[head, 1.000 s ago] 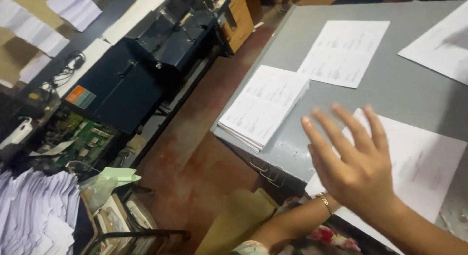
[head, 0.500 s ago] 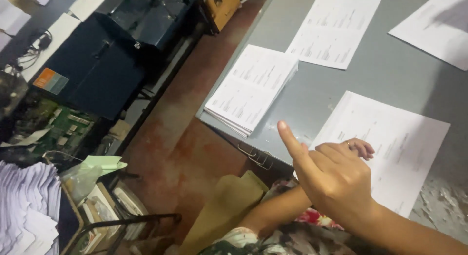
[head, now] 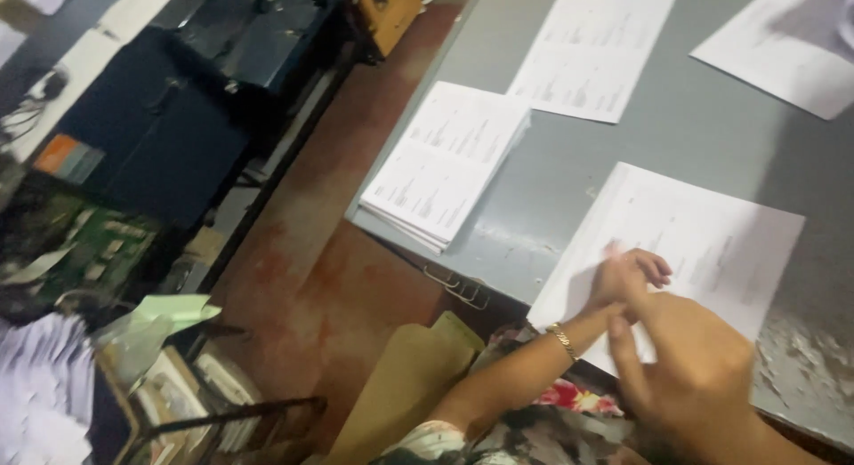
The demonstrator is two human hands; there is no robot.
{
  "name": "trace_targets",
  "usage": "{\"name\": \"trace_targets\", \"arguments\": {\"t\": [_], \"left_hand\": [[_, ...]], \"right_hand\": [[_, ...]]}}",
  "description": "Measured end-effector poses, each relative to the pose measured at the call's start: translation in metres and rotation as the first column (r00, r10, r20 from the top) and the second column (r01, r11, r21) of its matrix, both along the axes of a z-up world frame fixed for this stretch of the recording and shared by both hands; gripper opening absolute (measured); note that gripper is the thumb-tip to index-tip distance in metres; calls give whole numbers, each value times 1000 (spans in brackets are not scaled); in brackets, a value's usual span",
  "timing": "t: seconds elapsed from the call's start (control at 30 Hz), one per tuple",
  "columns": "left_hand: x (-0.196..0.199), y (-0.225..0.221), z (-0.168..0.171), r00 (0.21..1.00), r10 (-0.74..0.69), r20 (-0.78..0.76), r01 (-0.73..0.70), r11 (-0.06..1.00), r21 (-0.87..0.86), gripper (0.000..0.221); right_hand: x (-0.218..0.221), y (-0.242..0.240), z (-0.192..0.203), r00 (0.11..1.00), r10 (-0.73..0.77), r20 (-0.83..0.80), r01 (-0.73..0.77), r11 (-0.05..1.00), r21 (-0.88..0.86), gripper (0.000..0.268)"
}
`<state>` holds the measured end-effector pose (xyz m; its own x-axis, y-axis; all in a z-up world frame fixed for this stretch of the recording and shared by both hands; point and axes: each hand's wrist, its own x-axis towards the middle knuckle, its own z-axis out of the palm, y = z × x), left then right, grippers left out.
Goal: Sorting and inspecting printed documents on a desk in a print shop environment.
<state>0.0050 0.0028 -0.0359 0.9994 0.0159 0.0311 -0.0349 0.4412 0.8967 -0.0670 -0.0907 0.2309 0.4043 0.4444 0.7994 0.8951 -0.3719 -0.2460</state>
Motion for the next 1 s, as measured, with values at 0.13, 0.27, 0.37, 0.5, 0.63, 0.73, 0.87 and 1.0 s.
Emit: {"name": "trace_targets", "arguments": {"t": [0.13, 0.27, 0.37, 0.5, 0.63, 0.73, 0.87, 1.0], "left_hand": [[10, -9, -21, 979, 192, -66, -182, 973, 141, 29], [9, -8, -11, 982, 174, -70, -174, 985, 6, 30], [8, -7, 3, 976, 192, -98, -188, 981, 53, 29], [9, -7, -6, 983, 164, -83, -163, 986, 23, 31], [4, -4, 17, 985, 156, -71, -150, 985, 80, 28], [2, -1, 26, 984, 151, -91, -140, 983, 118, 30], [1, -1, 32, 984, 154, -95, -138, 979, 152, 31], [0, -1, 38, 985, 146, -91, -133, 982, 135, 30]], "right_hand": [[24, -57, -38, 609, -629, -483, 192, 708, -679, 39], [23, -129, -112, 33, -874, -485, -164, 474, -865, 85], [-5, -164, -190, -97, -870, -484, -248, 492, -834, 52], [-29, -147, -219, -175, -732, -658, 21, 666, -746, 55], [-30, -136, -234, -284, -277, -918, 375, 849, -372, 43], [-29, -134, -235, -277, -266, -923, 419, 831, -365, 40], [-25, -127, -201, -39, -667, -744, 213, 722, -658, 47], [-17, -119, -181, -38, -631, -775, 234, 748, -621, 45]]}}
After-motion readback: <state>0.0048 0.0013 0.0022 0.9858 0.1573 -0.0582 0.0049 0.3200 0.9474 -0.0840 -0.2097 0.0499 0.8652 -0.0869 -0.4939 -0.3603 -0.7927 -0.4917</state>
